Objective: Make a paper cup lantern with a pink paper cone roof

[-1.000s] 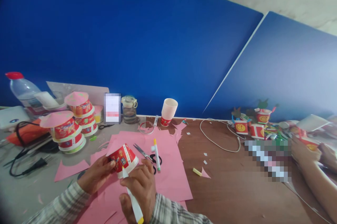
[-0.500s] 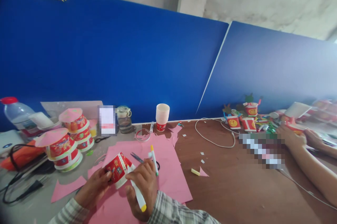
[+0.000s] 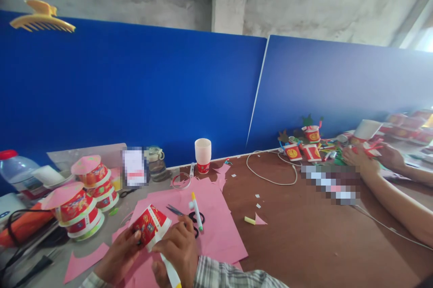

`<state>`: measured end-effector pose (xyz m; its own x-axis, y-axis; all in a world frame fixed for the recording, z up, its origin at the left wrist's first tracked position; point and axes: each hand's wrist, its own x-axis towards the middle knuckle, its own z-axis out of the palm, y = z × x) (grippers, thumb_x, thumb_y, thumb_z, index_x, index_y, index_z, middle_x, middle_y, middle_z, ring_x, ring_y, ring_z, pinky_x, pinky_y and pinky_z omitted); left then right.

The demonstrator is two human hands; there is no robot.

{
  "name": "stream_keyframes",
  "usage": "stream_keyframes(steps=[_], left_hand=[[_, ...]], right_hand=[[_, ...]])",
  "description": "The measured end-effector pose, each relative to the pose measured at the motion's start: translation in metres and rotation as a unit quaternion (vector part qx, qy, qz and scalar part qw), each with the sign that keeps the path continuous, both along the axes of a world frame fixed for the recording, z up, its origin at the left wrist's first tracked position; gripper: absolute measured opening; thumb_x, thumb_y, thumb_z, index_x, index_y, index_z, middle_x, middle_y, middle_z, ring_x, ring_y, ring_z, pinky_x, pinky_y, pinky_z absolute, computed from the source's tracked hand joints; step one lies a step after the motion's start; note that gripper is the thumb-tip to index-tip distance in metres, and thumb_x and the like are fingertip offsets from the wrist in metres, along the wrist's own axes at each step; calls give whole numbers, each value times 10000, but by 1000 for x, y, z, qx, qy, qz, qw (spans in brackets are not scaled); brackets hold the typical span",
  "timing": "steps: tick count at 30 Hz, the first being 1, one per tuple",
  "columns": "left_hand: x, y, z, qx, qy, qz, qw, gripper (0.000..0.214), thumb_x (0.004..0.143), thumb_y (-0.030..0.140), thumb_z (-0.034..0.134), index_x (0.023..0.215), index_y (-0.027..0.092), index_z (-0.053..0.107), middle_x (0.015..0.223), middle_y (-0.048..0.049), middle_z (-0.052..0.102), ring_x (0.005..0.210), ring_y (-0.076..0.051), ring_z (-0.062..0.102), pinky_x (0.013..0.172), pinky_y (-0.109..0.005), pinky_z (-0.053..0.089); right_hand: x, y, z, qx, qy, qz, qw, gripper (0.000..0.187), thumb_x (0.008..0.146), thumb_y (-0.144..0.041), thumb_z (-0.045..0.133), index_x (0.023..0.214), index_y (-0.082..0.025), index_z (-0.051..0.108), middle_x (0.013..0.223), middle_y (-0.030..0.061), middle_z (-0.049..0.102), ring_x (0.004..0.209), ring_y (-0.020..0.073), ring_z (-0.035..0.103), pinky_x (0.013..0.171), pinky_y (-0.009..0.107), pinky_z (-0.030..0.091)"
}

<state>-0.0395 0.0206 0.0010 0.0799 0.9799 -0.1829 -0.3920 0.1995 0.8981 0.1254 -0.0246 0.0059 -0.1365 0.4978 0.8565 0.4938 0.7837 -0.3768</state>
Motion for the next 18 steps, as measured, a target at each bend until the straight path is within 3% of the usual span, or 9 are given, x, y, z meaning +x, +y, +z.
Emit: stream_keyframes(steps=[6, 18], left_hand=[[-3, 0, -3, -2, 10, 0, 1000, 419, 297, 402, 758, 667, 221, 680, 579, -58, 715, 638, -329, 626, 572, -419, 504], [-3, 1, -3, -5, 3, 21, 1000, 440, 283, 392, 763, 682, 229, 676, 630, -61, 727, 690, -343, 624, 569, -409, 512]], right_hand=[[-5, -3, -2, 31, -9, -7, 999, 274, 878, -402, 417, 803, -275, 648, 612, -28, 602, 572, 186, 612, 803, 438, 448], [7, 7, -6, -48, 5, -10, 999, 161, 821, -327, 467, 888, -263, 599, 707, -13, 623, 651, 223, 595, 836, 509, 428]])
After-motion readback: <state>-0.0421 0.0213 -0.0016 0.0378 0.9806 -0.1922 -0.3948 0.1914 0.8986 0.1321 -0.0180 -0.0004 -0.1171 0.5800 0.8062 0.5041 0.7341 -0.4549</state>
